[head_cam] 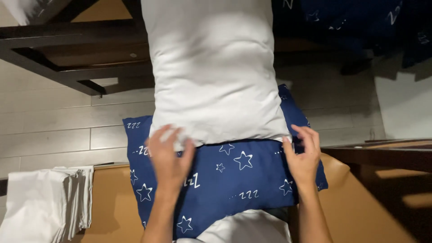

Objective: The person places a white pillow onto a blue pillowcase laid out on their lap. They insert the pillow into the case, tucking the corners and smoothing the fabric to fit it properly. Finally, they adjust the pillowcase and the pillow to ensure it is neatly covered.

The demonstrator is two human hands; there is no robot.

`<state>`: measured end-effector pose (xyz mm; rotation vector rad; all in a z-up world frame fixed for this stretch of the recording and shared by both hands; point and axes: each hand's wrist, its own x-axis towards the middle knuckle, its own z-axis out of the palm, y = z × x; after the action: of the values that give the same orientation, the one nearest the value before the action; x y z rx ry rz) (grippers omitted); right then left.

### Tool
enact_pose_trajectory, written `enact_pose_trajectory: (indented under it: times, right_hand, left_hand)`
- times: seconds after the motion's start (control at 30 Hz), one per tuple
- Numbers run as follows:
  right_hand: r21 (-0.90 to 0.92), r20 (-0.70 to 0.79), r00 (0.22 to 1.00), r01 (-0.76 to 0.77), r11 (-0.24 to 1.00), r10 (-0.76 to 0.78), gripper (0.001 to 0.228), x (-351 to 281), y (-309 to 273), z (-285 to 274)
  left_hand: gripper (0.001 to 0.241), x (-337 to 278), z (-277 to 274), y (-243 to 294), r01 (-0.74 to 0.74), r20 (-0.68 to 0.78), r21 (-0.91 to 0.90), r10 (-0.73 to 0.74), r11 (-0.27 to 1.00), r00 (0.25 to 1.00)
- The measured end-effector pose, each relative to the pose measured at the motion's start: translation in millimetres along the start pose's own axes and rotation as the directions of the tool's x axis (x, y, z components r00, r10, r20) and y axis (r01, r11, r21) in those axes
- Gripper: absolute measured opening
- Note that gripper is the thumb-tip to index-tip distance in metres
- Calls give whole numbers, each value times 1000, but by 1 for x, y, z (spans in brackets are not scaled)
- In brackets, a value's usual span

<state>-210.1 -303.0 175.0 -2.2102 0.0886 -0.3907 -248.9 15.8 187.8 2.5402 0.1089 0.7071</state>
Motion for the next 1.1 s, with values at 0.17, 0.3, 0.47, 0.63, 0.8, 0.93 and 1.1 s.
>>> enact_pose_trajectory:
  times: [0.17, 0.3, 0.47, 0.63, 0.8, 0.93, 1.1]
  right_hand:
    - [43, -23, 996, 86, 995, -85, 35, 21, -9, 9]
    - [104, 8, 998, 59, 993, -60, 35, 34, -15, 7]
    - [139, 32, 982, 178, 974, -184, 41, 42, -4, 34]
    - [197, 66, 974, 198, 960, -215, 57, 47, -16, 63]
    - [673, 179, 981, -178, 718, 76, 61, 33, -10, 97]
    - [811, 278, 958, -276, 516, 77, 65, 27, -11, 103]
    - [812, 362, 891, -446, 378, 273, 69, -2, -1, 94]
  left_hand:
    - [49, 29, 6, 40, -142, 153, -151, 165, 978, 974]
    - [54, 38, 19, 14, -84, 56, -43, 87, 996, 995]
    - [68, 77, 20, -57, 570, 156, -197, -548, 798, 822]
    - [56, 98, 22, -46, 655, 508, -615, -415, 439, 755]
    - [51, 151, -50, 54, 85, 49, -898, -94, 432, 994]
    - [67, 158, -74, 137, -1, 140, -883, 266, 469, 954]
    - [59, 145, -67, 189, -178, 427, -687, 591, 704, 684]
